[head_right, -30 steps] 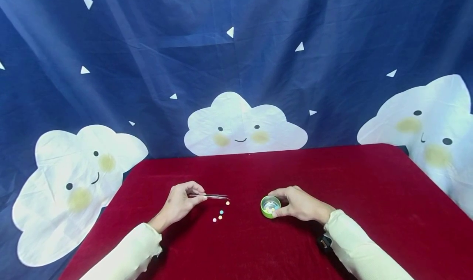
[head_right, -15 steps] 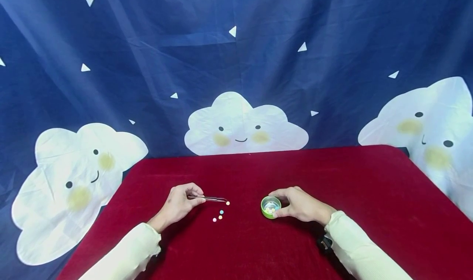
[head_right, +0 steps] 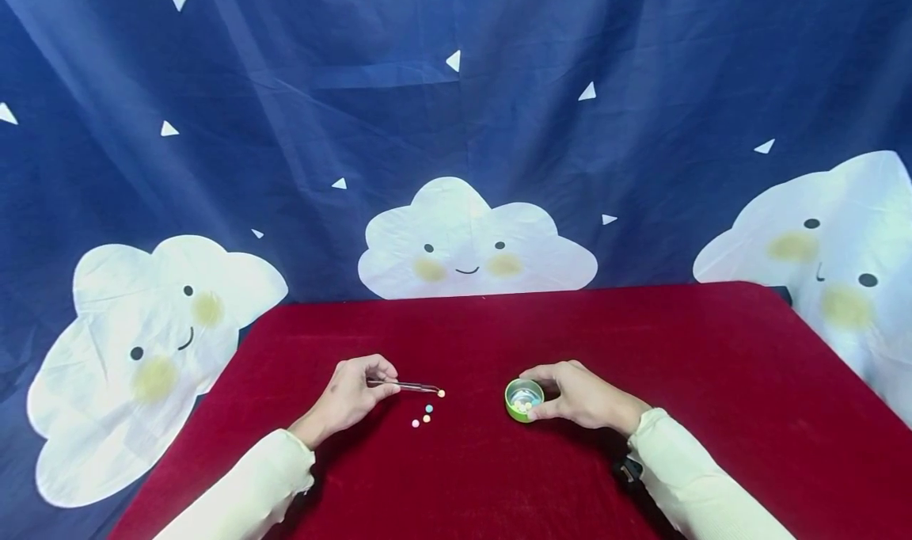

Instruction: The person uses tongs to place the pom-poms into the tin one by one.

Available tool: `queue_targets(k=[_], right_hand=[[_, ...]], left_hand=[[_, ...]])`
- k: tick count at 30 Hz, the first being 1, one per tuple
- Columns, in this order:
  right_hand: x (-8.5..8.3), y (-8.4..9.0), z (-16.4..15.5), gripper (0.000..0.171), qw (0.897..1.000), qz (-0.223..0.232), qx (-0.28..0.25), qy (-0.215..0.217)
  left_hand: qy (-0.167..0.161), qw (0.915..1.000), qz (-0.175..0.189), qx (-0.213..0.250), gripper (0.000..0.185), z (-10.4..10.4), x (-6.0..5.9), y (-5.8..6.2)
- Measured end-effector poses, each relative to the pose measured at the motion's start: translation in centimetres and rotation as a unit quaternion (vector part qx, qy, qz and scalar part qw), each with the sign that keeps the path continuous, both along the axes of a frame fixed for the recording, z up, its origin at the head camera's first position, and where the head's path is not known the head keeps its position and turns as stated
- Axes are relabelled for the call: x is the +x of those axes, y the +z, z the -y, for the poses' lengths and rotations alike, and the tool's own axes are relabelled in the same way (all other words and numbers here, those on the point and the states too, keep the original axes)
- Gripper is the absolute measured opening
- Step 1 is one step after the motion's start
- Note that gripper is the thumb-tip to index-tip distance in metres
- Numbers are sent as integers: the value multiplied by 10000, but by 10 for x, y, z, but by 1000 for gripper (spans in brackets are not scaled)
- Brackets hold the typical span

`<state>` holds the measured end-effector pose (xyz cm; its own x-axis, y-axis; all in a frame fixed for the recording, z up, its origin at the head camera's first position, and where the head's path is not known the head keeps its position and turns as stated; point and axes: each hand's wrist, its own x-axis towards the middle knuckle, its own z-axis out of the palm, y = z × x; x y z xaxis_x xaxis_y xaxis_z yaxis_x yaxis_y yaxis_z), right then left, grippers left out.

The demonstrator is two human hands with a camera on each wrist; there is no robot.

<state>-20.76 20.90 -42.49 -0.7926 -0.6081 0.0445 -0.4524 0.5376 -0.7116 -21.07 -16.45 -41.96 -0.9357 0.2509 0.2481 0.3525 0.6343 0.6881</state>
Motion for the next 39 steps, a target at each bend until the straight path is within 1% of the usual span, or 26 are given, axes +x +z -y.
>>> queue_targets(k=[3, 9, 20, 25, 33, 39], right_hand=[[0, 0, -1, 56, 10000, -5, -10, 1], [0, 0, -1, 56, 10000, -40, -16, 22], [1, 0, -2, 55, 10000, -56, -42, 16], [1, 1, -1, 55, 10000, -12, -81, 26], [1, 1, -1, 54, 9999, -99, -46, 17], [1, 0, -1, 55, 10000, -33, -69, 17]], left_hand=[[-47, 10000, 4, -28, 21, -1, 0, 1], [-108, 9999, -101, -69, 19, -3, -1, 5], [-89, 9996, 29, 259, 18, -11, -2, 13], [-126, 9993, 2, 344, 18, -17, -2, 15], [-308, 9983, -74, 488, 16, -32, -2, 15], [-484, 9963, -58, 709, 15, -42, -2, 17]])
